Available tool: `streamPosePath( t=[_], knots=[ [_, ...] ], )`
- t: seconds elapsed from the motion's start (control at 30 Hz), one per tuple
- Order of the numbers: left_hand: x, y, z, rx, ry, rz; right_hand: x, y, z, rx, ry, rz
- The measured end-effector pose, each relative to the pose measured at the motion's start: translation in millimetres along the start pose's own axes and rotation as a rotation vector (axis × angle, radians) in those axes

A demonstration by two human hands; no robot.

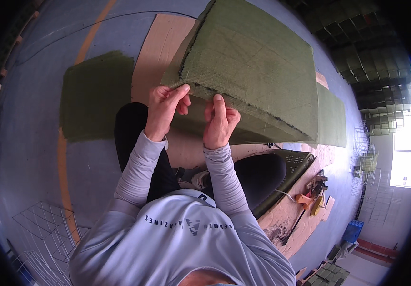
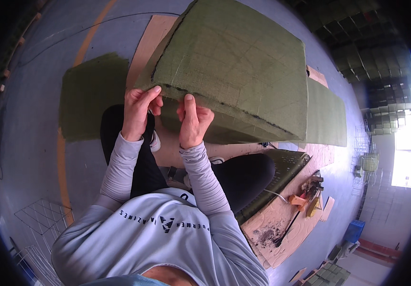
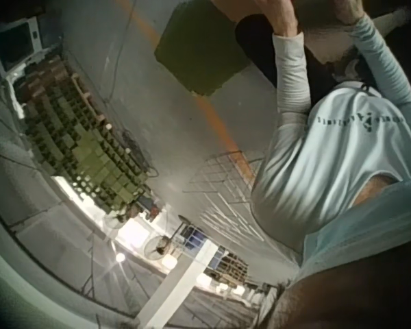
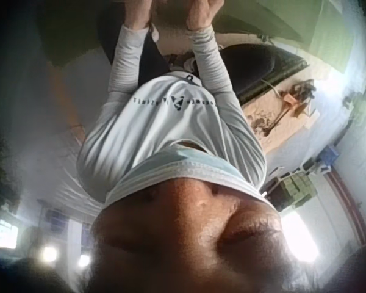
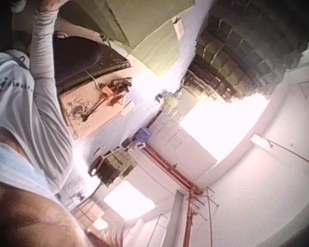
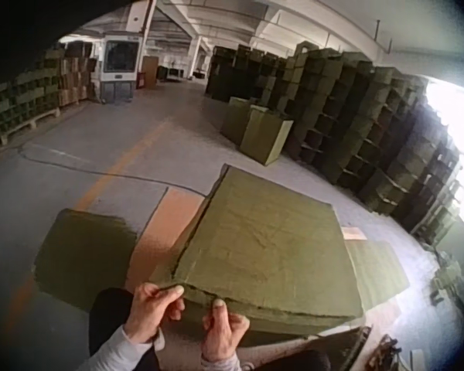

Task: The recorder uses a hot glue gun to apply adhesive to and assemble green fabric-covered foam blocks.

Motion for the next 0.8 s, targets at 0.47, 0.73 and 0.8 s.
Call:
streamPosePath(
  t=[0.47, 0.73, 0.8],
  knots=[
    [-7, -4, 4, 0.009, -0.021, -0.017, -8, 4, 4, 0.018, -0.033, -0.049],
    [-9, -4, 7, 0.042, -0.058, 0.03, -7, 5, 1, 0.038, -0.131, -0.11],
    [-12, -5, 10, 0.01, -0.053, -0.014, -3, 4, 4, 0.022, -0.118, -0.084]
  ],
)
Point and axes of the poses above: each hand's wrist, its own y-axis away from the middle knuckle, its own z-axis out of the back of the hand, x = y × z, the point moved 9 cm from there along -y, towards the middle knuckle, and after that the axes turned 2 degrees about -x, right-handed, at the moved point
